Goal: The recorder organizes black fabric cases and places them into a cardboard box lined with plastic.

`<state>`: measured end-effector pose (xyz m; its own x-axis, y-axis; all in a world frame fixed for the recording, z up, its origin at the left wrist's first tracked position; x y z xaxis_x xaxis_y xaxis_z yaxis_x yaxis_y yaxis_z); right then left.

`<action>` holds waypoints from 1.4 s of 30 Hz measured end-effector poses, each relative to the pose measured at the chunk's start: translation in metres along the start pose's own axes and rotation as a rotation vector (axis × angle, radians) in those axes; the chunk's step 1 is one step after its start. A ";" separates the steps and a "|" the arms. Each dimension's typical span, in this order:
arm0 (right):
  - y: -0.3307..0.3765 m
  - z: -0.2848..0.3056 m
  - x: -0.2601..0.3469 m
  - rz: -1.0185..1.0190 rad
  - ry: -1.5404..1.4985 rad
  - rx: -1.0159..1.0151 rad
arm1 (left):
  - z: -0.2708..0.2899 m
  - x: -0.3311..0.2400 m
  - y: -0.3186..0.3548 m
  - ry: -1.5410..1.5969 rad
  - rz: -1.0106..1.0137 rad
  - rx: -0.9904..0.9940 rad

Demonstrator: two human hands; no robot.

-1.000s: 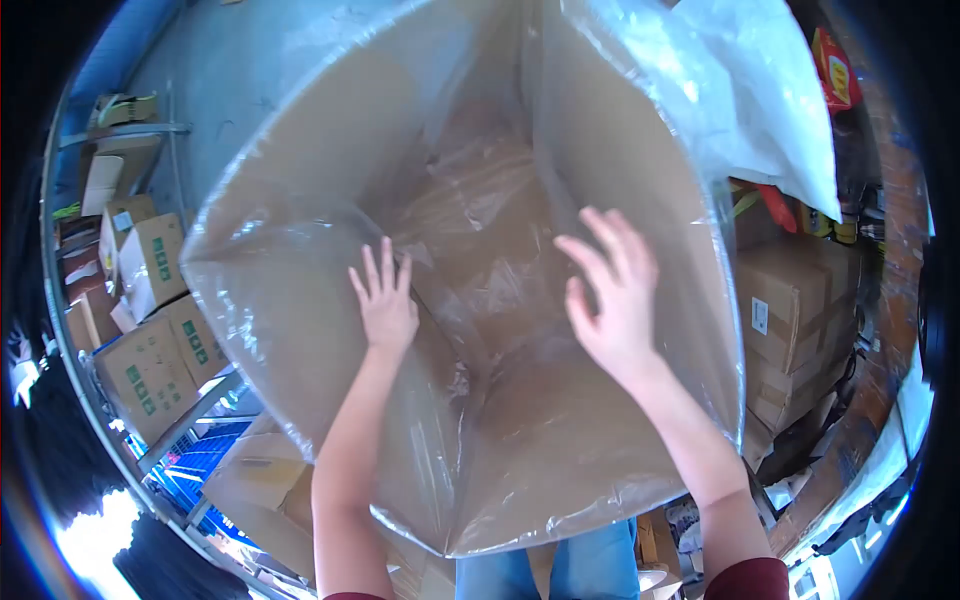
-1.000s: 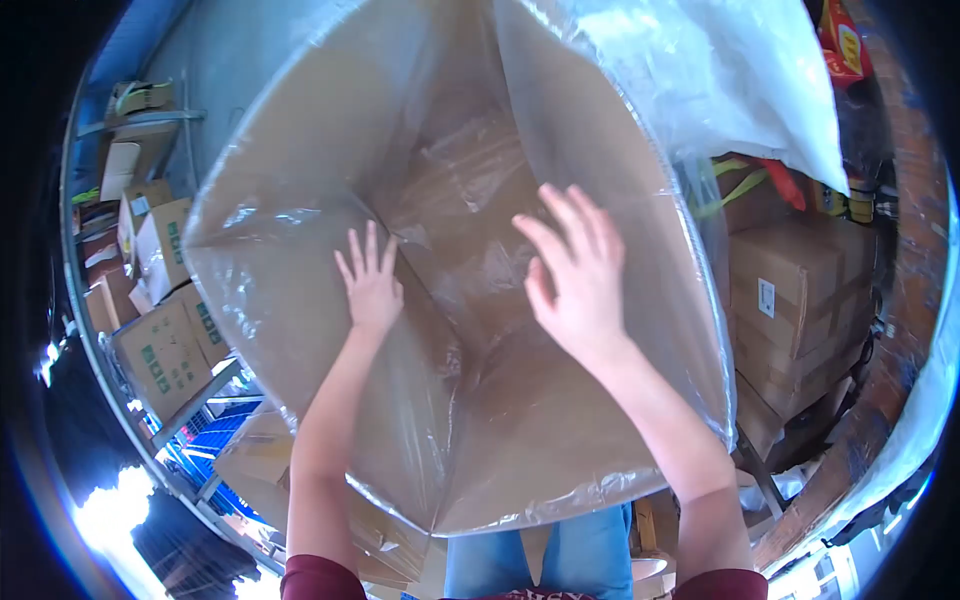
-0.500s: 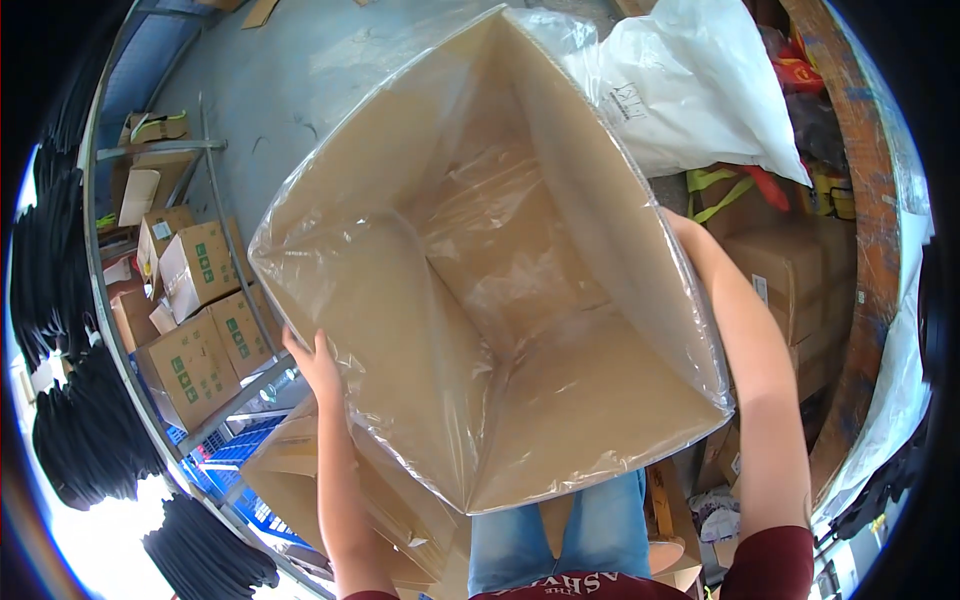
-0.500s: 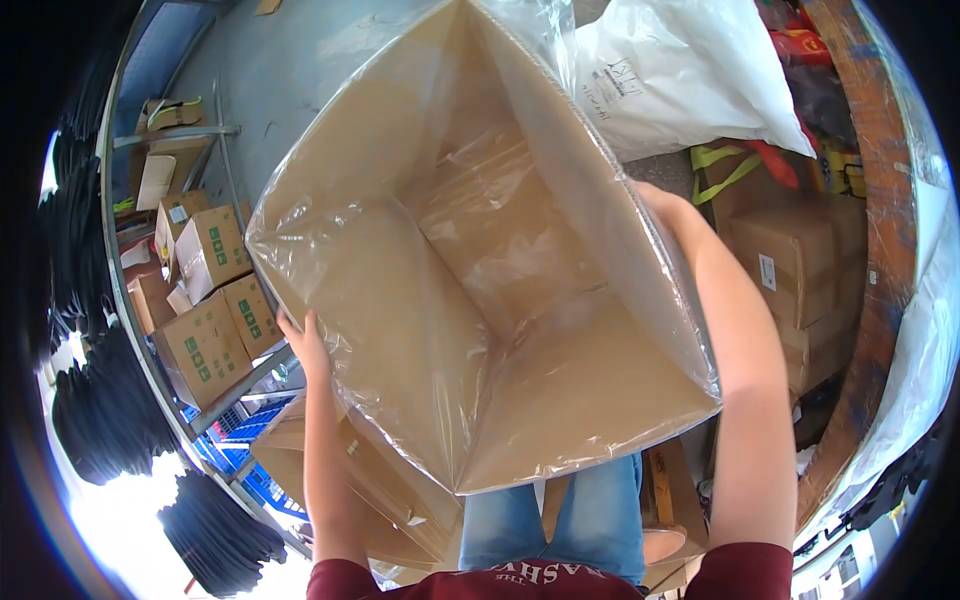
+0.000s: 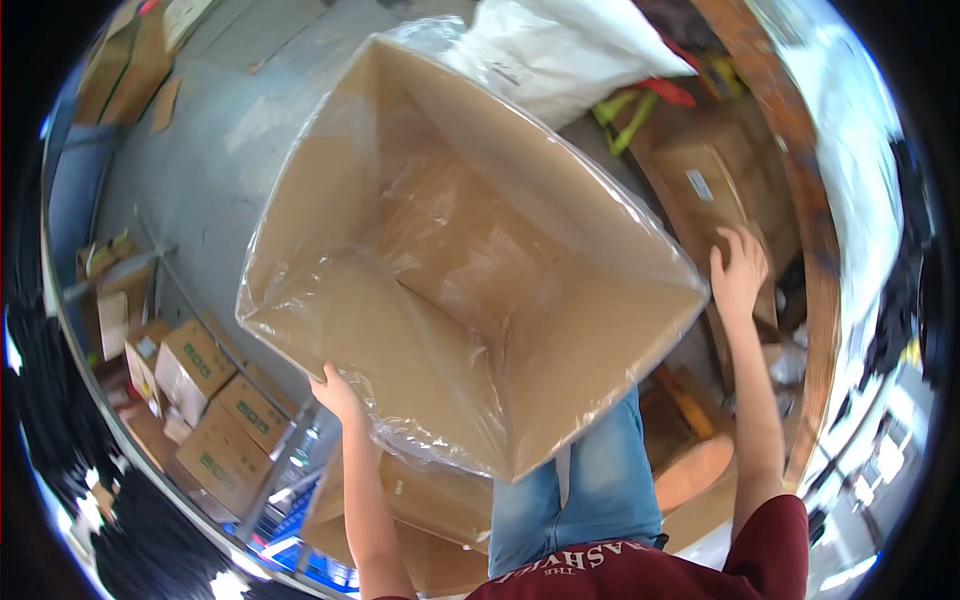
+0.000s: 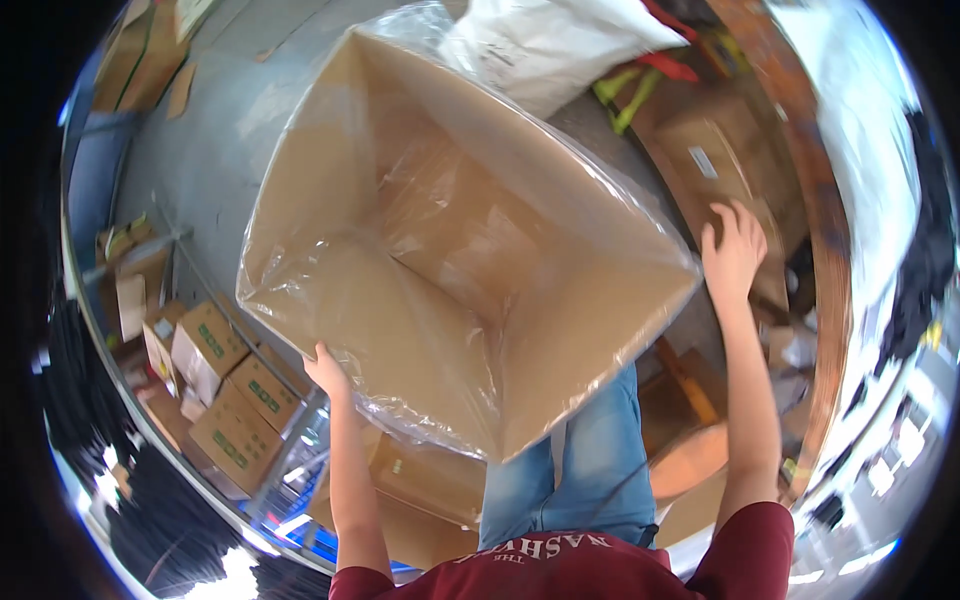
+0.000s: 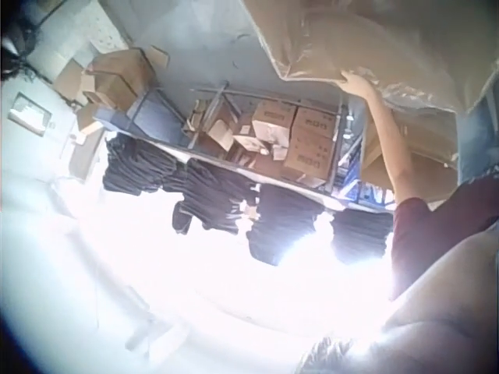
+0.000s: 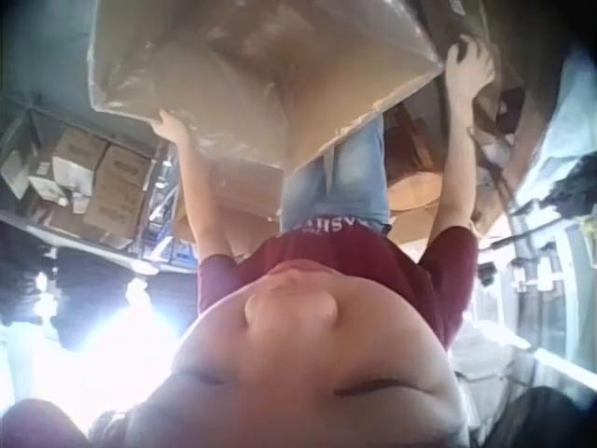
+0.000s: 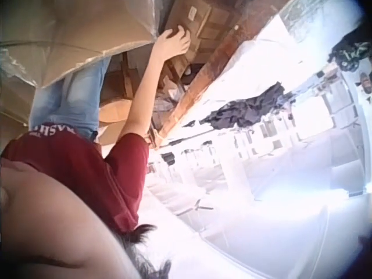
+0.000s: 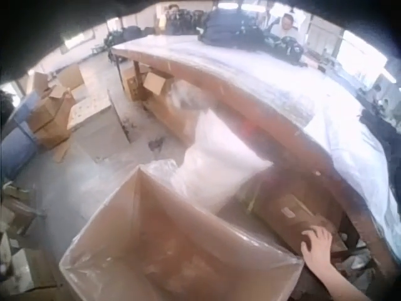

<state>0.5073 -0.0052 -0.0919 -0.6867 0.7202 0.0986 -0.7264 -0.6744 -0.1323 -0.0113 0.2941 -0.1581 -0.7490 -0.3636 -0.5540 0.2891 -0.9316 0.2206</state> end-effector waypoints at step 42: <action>0.191 -0.030 -0.014 -1.140 -1.267 -0.101 | -0.122 -0.014 0.396 1.033 1.410 1.263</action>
<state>0.3789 -0.1393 -0.1481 0.5125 0.1911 0.8372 -0.8586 0.1000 0.5028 0.1867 -0.0706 -0.1611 0.1818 -0.9052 0.3841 -0.5556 0.2277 0.7996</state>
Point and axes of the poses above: each hand's wrist, its own y-axis away from the middle knuckle, its own z-axis out of the back of the hand, x = y × z, the point moved 3 cm from there along -y, towards the middle knuckle, and after that the axes turned 11 degrees about -y, right-handed, at the moved point
